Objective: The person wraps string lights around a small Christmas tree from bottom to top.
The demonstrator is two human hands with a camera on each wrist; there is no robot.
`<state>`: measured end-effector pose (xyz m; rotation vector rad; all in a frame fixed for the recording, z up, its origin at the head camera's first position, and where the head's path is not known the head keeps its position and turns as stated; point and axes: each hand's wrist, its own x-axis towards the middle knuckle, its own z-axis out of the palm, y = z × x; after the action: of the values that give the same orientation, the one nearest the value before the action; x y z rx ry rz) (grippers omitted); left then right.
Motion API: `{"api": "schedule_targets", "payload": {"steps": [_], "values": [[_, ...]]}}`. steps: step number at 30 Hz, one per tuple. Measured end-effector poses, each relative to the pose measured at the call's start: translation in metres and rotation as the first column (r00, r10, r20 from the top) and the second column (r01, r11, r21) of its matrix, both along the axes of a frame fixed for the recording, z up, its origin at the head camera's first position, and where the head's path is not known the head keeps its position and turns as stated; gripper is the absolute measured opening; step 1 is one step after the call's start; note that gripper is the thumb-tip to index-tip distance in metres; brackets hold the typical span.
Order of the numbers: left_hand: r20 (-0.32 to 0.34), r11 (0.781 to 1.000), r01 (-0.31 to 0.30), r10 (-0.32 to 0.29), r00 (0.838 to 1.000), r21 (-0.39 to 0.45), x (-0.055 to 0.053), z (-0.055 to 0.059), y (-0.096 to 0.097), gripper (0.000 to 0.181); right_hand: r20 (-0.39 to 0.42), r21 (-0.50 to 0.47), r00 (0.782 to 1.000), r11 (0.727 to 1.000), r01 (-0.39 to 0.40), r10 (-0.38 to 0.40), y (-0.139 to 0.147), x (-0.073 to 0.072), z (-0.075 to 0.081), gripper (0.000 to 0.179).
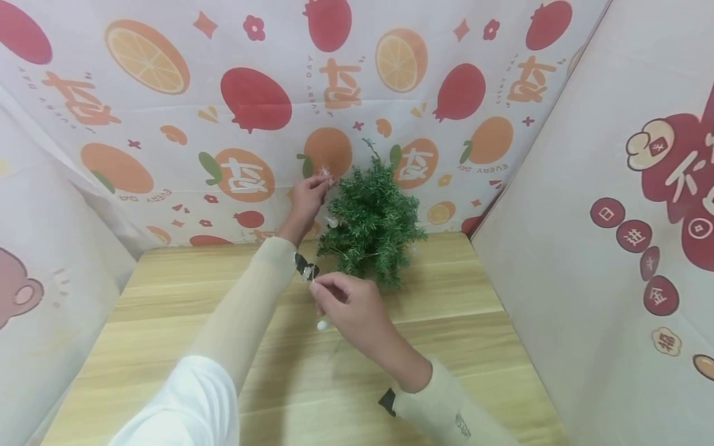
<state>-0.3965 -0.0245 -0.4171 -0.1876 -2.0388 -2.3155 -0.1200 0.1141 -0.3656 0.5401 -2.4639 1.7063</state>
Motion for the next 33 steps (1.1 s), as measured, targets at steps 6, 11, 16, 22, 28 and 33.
{"api": "schedule_targets", "payload": {"steps": [6, 11, 16, 22, 28, 33], "values": [[0.006, 1.0, -0.008, 0.008, 1.0, 0.004, 0.007, -0.018, 0.0, 0.025, 0.059, -0.007, 0.998, 1.0, 0.001, 0.0, 0.007, 0.004, -0.007, 0.02], [0.007, 0.999, -0.003, 0.003, 1.0, 0.042, 0.012, -0.029, -0.008, 0.031, 0.06, -0.03, 0.998, 1.0, -0.007, 0.009, 0.013, 0.01, -0.009, 0.018], [-0.003, 0.999, 0.028, -0.027, 1.0, 0.032, 0.016, -0.035, -0.018, 0.035, 0.069, -0.033, 0.998, 0.999, 0.011, -0.009, 0.02, 0.017, -0.014, 0.016], [-0.02, 0.999, 0.04, -0.041, 0.999, -0.029, 0.019, -0.039, -0.023, 0.031, 0.109, -0.052, 0.994, 0.998, 0.034, -0.028, 0.029, 0.025, -0.02, 0.018], [-0.004, 0.995, 0.061, -0.061, 0.998, -0.073, 0.023, -0.042, -0.02, 0.029, 0.121, -0.054, 0.991, 0.996, 0.07, -0.063, 0.04, 0.033, -0.02, 0.016], [-0.014, 0.991, 0.069, -0.071, 0.997, -0.116, 0.023, -0.048, -0.018, 0.028, 0.136, -0.057, 0.987, 0.994, 0.094, -0.085, 0.046, 0.035, -0.021, 0.017]]}}
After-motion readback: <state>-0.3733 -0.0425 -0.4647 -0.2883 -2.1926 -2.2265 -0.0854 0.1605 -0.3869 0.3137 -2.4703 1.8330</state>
